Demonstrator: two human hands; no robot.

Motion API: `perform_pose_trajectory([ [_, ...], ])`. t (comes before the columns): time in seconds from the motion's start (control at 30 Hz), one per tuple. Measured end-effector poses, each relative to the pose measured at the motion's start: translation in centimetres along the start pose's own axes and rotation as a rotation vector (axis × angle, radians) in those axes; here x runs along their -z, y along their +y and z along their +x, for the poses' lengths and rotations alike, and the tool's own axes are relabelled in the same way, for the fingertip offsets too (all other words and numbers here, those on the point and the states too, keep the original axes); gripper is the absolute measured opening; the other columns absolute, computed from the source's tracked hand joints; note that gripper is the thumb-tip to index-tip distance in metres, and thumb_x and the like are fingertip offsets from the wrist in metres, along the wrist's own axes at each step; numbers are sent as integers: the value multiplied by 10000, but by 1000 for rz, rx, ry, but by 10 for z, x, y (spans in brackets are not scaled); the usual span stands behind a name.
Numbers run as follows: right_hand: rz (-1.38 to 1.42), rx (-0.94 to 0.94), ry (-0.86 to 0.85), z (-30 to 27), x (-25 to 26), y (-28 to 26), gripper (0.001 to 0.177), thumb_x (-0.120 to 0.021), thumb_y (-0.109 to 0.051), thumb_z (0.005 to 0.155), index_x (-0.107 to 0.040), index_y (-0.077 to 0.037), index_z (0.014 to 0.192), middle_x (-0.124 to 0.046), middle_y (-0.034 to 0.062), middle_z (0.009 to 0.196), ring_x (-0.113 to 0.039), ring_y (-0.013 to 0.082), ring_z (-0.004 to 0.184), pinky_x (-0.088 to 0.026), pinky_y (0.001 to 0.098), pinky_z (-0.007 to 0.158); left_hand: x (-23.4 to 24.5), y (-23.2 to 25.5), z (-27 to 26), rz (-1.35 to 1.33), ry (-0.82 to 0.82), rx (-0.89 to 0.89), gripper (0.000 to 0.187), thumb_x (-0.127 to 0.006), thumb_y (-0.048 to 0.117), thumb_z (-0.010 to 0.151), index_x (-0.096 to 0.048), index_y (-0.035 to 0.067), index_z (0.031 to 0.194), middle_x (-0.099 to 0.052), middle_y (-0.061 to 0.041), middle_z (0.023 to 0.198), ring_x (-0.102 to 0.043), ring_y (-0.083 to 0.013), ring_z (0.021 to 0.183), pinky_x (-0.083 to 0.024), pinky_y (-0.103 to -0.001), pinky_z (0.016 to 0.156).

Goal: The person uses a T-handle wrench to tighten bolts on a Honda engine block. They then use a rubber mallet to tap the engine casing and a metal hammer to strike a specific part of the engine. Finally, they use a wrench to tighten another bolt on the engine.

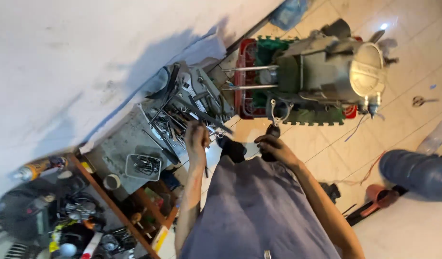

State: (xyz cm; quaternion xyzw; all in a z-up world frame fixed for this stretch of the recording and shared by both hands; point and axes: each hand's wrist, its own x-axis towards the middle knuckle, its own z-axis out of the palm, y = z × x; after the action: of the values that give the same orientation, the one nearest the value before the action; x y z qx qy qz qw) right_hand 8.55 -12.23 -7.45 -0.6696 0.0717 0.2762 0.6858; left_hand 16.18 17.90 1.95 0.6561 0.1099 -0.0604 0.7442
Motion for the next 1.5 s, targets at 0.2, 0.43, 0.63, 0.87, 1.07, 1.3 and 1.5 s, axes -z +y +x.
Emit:
perform_pose_trajectory([
  [0.2, 211, -15, 135, -40, 53, -43, 242, -600, -208, 995, -702, -52, 1147, -713, 21, 1079, -650, 109, 1037, -527, 286, 855, -37, -41, 42, -271, 397, 18, 181, -544, 239, 1057, -596, 87, 1138, -563, -12, 773, -466, -121, 535, -339, -290, 461],
  [0.43, 77, 7, 111, -69, 153, -37, 233, -616, -198, 1014, -708, -38, 1155, -728, 49, 1100, -639, 128, 1036, -497, 280, 921, -100, -143, 65, -335, 554, 238, 125, -536, 217, 1053, -509, 96, 1066, -588, -36, 786, -617, -196, 575, -519, -359, 500],
  [0.63, -191, 136, -85, -58, 195, -47, 284, -586, -231, 1031, -678, -42, 1222, -720, 90, 1182, -644, 172, 1112, -498, 302, 968, -142, -173, 35, -413, 669, 133, 172, -561, 176, 1039, -464, 93, 1154, -571, -41, 798, -636, -215, 591, -641, -470, 636],
  [0.87, -615, -81, -486, -13, 189, -10, 488, -612, -391, 987, -554, -127, 1394, -642, 130, 1322, -625, 266, 1206, -494, 393, 1042, -167, -217, 34, -635, 859, -11, 146, -593, 172, 1069, -516, 85, 1158, -594, -36, 858, -593, -190, 704, -566, -432, 722],
  [1.07, -635, -11, -499, -31, 211, -29, 427, -636, -365, 983, -635, -150, 1351, -674, 131, 1308, -635, 295, 1216, -502, 400, 1035, -205, -117, -44, -809, 708, -144, 122, -560, 177, 1065, -559, 109, 1165, -597, 0, 929, -623, -169, 841, -511, -561, 1051],
  [1.3, -376, 520, -511, -92, 189, -111, 467, -687, -188, 988, -566, -10, 1403, -651, 193, 1292, -623, 342, 1195, -487, 443, 996, -301, -79, -112, -673, 423, -285, 258, -565, 244, 1052, -554, 111, 1272, -627, -16, 1022, -635, -209, 986, -494, -546, 1095],
  [1.5, -206, 555, 137, -146, 249, -61, 338, -585, -126, 1039, -589, 28, 1340, -696, 116, 1043, -673, 219, 904, -548, 335, 797, -395, 54, -76, 393, -201, -513, 206, -710, 78, 956, -652, 25, 1146, -693, -147, 1162, -692, -307, 1083, -553, -374, 931],
])
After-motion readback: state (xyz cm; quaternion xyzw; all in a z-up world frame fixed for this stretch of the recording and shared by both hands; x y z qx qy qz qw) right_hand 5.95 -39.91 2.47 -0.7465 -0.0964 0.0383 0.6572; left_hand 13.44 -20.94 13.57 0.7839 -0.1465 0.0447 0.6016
